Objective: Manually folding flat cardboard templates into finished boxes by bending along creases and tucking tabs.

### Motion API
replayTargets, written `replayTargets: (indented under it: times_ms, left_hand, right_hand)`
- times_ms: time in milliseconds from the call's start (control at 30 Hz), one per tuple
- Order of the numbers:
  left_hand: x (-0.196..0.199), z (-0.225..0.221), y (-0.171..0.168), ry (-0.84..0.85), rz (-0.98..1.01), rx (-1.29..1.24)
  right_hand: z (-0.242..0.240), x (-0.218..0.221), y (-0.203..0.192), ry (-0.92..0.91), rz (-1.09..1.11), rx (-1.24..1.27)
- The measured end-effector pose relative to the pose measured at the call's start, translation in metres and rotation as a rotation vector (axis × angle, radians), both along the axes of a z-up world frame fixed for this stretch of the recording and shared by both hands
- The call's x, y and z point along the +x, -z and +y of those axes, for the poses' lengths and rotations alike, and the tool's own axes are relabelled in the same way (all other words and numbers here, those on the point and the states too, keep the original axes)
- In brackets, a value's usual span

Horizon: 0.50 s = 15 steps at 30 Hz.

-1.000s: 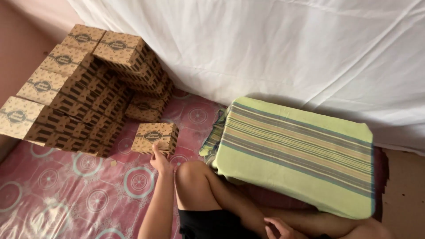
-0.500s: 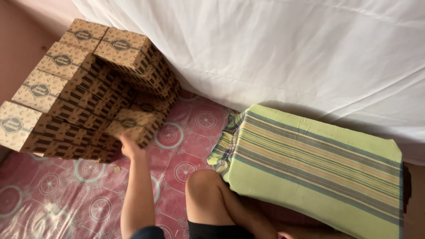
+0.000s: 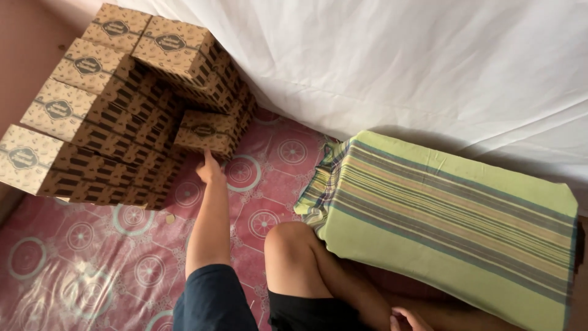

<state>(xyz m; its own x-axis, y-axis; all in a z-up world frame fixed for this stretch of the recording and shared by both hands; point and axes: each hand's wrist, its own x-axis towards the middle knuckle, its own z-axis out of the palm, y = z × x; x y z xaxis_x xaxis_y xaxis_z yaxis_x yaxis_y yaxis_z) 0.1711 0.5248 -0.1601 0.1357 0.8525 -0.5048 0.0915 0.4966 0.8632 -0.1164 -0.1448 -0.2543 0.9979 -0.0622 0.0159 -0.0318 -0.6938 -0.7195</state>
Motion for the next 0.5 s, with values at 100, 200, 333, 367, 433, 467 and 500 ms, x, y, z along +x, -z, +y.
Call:
replayTargets:
  times_ms: [100,200,333,367,433,467,500]
  left_hand:
    - [0.019,0.013,0.014,0.012,-0.165,0.031]
    - [0.030,0.016,0.005,-0.064,0.000,0.125]
    - [0.031,-0.024,-0.062,-0.113,-0.006,-0.093]
    - [0.034,-0.017,-0.047,-0.022,-0.223,-0.235]
    - [0.039,-0.004,-0.024,0.070,-0.437,-0.375]
    - [0.040,0.001,-0.016,0.021,-0.487,-0.340]
    - [0.042,0.006,-0.008,-0.031,-0.541,-0.306]
  right_hand:
    - [0.011,0.007,-0.033,0.007,-0.009,0.057]
    - [0.010,0.017,-0.038,-0.131,-0.201,0.158]
    - [0.007,0.012,-0.030,-0.102,-0.138,0.134]
    - [0.008,0.010,-0.025,-0.048,-0.122,0.179]
    - [0.009,0.007,-0.021,0.005,-0.105,0.227]
    - [0.009,0.007,-0.022,0.000,-0.087,0.209]
    - [0.007,0.009,-0.023,-0.008,-0.073,0.189]
